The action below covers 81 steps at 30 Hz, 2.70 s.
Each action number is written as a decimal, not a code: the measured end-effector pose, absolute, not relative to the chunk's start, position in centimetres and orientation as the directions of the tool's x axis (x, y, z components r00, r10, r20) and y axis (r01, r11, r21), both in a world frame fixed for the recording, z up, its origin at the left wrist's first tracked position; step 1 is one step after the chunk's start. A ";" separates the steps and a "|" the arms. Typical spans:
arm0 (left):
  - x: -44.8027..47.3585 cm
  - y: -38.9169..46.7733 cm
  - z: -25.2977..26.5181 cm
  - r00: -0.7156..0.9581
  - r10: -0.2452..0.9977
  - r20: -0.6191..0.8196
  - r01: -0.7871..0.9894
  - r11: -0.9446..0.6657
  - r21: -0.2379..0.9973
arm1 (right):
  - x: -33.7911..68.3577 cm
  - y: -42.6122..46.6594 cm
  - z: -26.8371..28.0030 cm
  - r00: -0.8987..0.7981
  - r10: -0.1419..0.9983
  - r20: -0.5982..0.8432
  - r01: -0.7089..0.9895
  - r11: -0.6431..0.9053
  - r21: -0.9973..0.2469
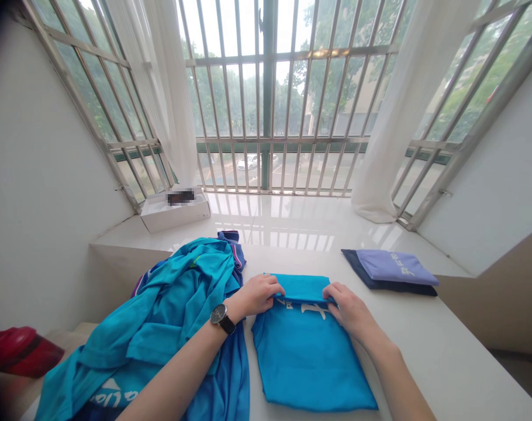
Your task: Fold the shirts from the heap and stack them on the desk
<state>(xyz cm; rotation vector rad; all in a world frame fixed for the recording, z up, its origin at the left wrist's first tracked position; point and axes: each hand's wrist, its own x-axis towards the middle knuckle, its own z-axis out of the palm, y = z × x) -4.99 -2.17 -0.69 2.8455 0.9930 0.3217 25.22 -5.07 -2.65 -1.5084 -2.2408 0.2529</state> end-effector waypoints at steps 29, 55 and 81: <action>-5.0 -2.6 -0.1 0.757 0.620 0.206 0.628 -0.778 0.033 | 25.6 -4.9 -3.5 -0.305 0.917 0.256 0.833 0.387 -0.396; -4.2 -2.6 -1.6 0.761 0.613 0.213 0.595 -0.790 0.149 | 24.7 -4.7 -3.3 -0.437 0.807 0.398 0.779 0.560 -0.281; -3.9 -1.6 0.3 0.723 0.665 0.187 0.617 -0.744 0.256 | 24.7 -5.9 -0.3 -0.265 0.928 0.263 0.805 0.363 -0.469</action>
